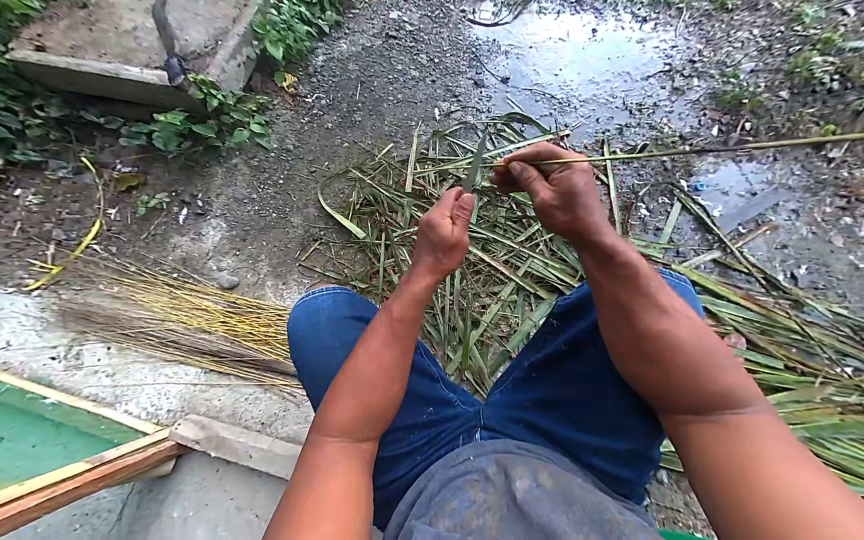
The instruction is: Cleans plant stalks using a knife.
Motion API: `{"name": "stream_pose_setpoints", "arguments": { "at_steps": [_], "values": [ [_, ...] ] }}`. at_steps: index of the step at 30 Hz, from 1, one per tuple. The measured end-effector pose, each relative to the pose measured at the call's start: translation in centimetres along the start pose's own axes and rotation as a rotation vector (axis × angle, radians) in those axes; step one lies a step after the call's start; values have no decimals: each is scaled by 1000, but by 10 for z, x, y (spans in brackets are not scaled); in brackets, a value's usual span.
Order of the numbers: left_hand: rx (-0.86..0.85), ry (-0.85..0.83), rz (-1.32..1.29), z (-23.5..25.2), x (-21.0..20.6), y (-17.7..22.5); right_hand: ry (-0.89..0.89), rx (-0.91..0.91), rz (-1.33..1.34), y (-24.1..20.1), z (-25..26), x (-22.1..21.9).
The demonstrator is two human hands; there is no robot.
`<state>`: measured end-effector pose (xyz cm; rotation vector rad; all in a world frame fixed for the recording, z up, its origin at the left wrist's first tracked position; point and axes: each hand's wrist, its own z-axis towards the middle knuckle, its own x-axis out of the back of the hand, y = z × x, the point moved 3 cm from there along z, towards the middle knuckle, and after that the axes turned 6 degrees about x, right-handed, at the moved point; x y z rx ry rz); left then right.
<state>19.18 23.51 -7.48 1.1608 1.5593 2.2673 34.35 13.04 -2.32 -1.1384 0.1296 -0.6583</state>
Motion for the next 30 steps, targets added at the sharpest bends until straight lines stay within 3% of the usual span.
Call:
{"name": "stream_pose_setpoints", "arguments": {
  "at_steps": [2, 5, 9, 10, 13, 15, 22, 24, 27, 30],
  "values": [
    [-23, 23, 33, 2, 0, 0, -3, 11, 9, -2, 0, -6],
    [210, -8, 1, 10, 5, -16, 15, 19, 67, -3, -1, -4],
    [106, 16, 17, 3, 5, -4, 22, 20, 93, -4, -1, -4],
    [145, 0, -11, 3, 6, -9, 27, 36, 107, -4, -1, -2],
    [549, -9, -223, 19, 15, -58, 88, 37, 145, -6, 1, 11],
    [632, 94, -352, 22, 19, -66, 121, -2, 125, -4, 2, 17],
    [-9, 14, 19, -3, -3, 11, 85, -84, 33, 1, 2, -8],
    [-21, 24, 46, -1, -4, 6, 72, -61, 39, 0, 2, -12],
    [169, 1, -4, 7, 2, -8, 81, -47, 74, 0, 3, -10],
    [53, 13, 27, 2, 3, 7, 79, -39, 73, -2, 3, -11]
  ]
}}
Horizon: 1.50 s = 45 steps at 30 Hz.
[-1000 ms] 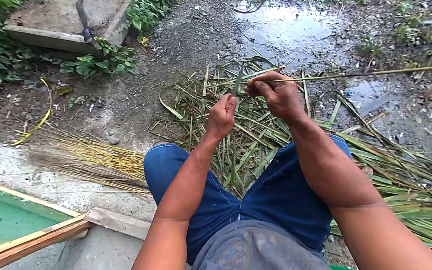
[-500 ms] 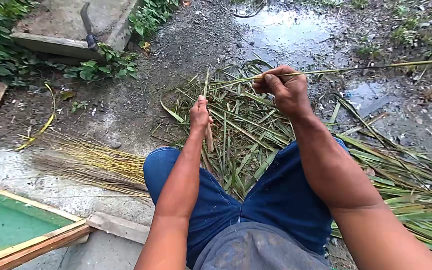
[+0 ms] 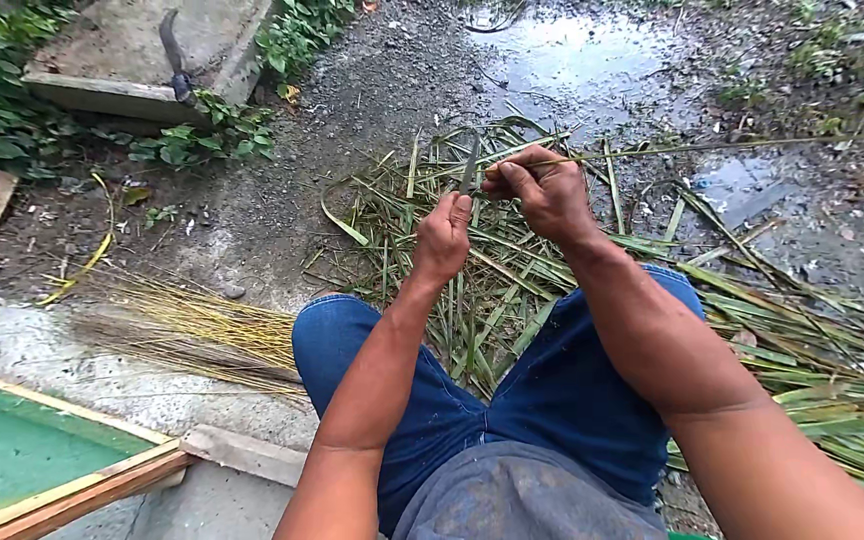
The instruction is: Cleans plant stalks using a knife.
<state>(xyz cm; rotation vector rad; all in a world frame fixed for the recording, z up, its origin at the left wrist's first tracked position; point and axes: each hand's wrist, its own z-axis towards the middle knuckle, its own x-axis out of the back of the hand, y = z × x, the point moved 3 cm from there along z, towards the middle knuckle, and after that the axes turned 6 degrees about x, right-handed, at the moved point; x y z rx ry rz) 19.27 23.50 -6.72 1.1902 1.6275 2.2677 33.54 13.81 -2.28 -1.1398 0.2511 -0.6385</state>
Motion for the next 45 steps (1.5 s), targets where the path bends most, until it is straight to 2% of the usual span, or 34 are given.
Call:
{"name": "stream_pose_setpoints", "arguments": {
  "at_steps": [2, 5, 9, 12, 13, 16, 17, 20, 24, 28, 31, 32, 36, 41, 45],
  "values": [
    [-3, -10, -21, 0, -1, -3, -1, 3, 32, 0, -1, 1],
    [164, -63, -43, 7, 3, -15, 2, 17, 52, 1, 0, 3],
    [51, -34, 4, 1, 6, -3, -14, 45, 41, 0, -1, 1],
    [208, -60, -13, 8, 11, -21, -13, 77, 78, 0, 0, 4],
    [214, -54, -13, 8, 11, -21, -8, 75, 79, 0, 0, 4],
    [77, -15, -15, 0, 10, -6, -13, 56, 81, -2, 0, 2],
    [78, -12, -29, 1, 10, -10, -13, 52, 104, -2, 0, 3],
    [229, -39, -40, 12, 13, -35, 25, 7, 188, -1, 2, 7],
    [118, 2, 22, 9, 13, -23, 44, -25, 204, 0, 3, 7],
    [339, -17, -23, 22, 22, -49, 64, -27, 221, -3, 2, 12],
    [280, -17, -45, 17, 22, -35, 62, -31, 218, -2, 2, 14],
    [277, -21, -63, 17, 22, -36, 57, -30, 222, -2, 2, 15],
    [471, -3, -189, 27, 24, -63, 67, 3, 228, -2, 5, 23],
    [340, 115, -305, 21, 28, -36, 91, 22, 235, -2, 6, 25],
    [420, 168, -538, 17, 28, -28, 97, 37, 313, -2, 7, 23]
  ]
}}
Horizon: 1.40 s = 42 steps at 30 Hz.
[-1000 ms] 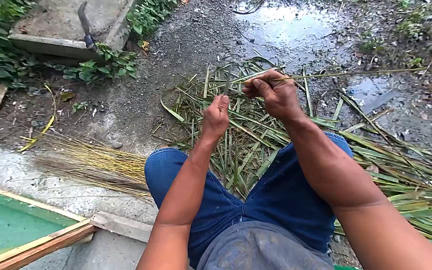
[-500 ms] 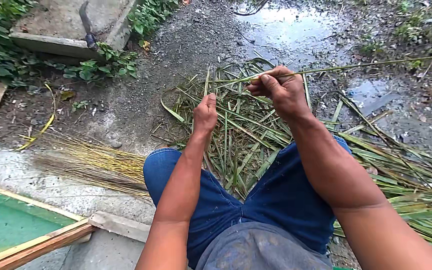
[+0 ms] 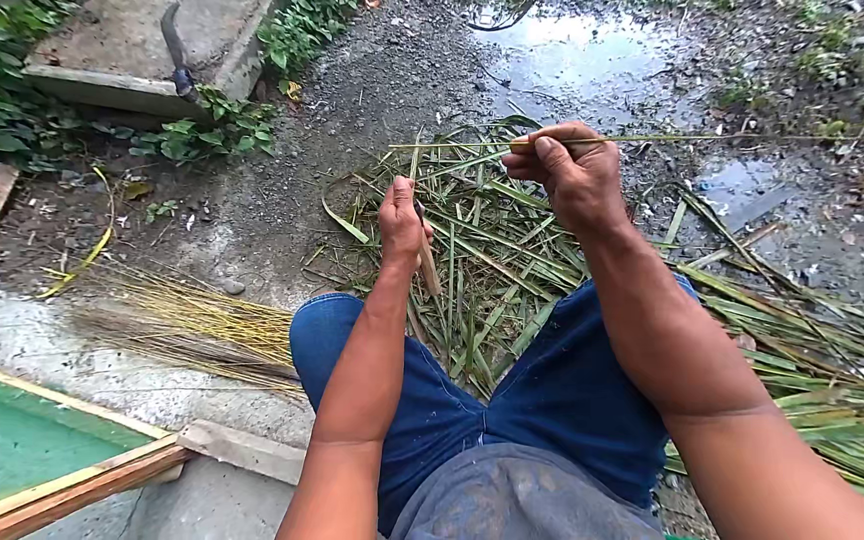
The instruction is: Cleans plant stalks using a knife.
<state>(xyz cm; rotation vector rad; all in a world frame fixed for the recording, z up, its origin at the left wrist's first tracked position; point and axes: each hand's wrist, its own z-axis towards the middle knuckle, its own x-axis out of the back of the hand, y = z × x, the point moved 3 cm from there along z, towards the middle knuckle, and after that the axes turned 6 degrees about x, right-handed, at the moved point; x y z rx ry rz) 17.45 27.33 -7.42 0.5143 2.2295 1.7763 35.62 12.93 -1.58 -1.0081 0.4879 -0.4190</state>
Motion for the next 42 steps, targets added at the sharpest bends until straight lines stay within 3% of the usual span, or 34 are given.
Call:
{"name": "stream_pose_setpoints", "arguments": {
  "at_steps": [3, 7, 10, 14, 19, 22, 24, 28, 32, 38, 40, 42],
  "values": [
    [70, 50, -124, -2, 2, 4, 19, 8, 20, 0, 0, 1],
    [-312, -92, 368, -26, -15, 13, -26, 9, -146, 2, -5, -11],
    [-542, -113, 545, -37, -31, 9, -82, -2, -175, 3, -10, -21],
    [-165, -98, 508, -2, -11, -7, -55, 6, -123, 1, -7, -13],
    [-252, -105, 441, -9, -14, -5, -3, -41, -35, 4, -3, -11],
    [69, -67, 270, 17, 3, -27, 35, -36, -24, 0, 2, 0],
    [180, -3, 137, 26, 14, -31, 31, -46, -109, -5, 7, 10],
    [52, -86, -52, 15, 18, -15, -207, -195, -490, -2, 6, 17],
    [-135, -285, 18, -3, 13, 7, -511, -323, -719, 4, -1, -4],
    [-68, -701, 190, -20, -5, 42, -875, -298, -625, 21, -18, -44],
    [-57, -710, 111, -11, 5, 40, -880, -305, -601, 22, -18, -44],
    [-96, -593, 34, 3, 25, 43, -857, -301, -610, 23, -16, -38]
  ]
}}
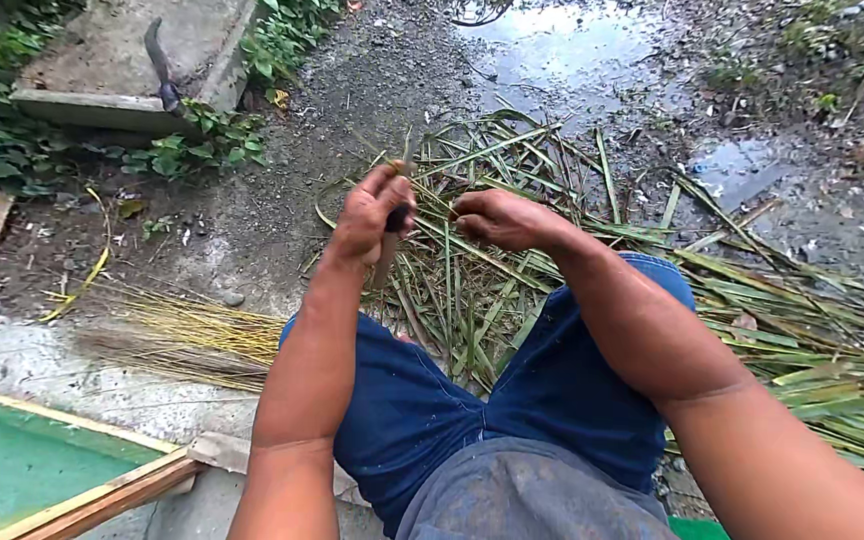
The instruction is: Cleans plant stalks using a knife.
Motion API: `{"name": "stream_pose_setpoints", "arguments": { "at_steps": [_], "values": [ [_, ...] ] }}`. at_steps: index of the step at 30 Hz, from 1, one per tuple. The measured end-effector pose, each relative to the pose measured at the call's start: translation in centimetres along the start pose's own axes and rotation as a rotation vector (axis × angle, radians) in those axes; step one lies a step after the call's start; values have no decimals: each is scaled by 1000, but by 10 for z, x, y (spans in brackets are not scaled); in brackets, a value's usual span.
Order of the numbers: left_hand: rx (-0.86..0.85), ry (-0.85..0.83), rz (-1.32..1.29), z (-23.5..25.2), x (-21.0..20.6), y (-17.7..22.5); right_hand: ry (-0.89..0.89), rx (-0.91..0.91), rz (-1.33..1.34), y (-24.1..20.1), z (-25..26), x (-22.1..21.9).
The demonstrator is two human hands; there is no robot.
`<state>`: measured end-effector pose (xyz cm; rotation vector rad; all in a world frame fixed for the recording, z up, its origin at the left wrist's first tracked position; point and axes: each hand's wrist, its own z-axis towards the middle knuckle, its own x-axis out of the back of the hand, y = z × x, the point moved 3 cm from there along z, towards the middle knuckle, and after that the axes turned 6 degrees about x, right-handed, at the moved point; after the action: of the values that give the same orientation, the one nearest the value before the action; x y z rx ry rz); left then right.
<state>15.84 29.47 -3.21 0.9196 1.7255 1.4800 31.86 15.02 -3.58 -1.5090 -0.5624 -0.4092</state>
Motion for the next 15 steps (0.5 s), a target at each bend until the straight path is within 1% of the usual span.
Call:
{"name": "stream_pose_setpoints", "arguments": {
  "at_steps": [3, 4, 6, 8, 11, 13, 15],
  "values": [
    [-62, 214, -113, -1, 37, 3, 23, -1, 5, 7, -3, -1],
    [-77, 258, -152, -2, 45, 2, 40, 16, 28, 7, -3, -1],
    [-95, 284, -195, -4, 52, 1, 98, 61, 133, 5, -2, -3],
    [-88, 255, -170, -6, 44, 1, 143, 69, 321, 5, 0, -6],
    [-24, 146, -7, -13, 11, -5, 186, 56, 605, 2, 3, -15],
    [38, 47, 74, -17, -14, -12, 210, 53, 718, 0, 7, -19],
    [49, 0, 50, -18, -20, -16, 214, 62, 768, 1, 8, -21]
  ]
}}
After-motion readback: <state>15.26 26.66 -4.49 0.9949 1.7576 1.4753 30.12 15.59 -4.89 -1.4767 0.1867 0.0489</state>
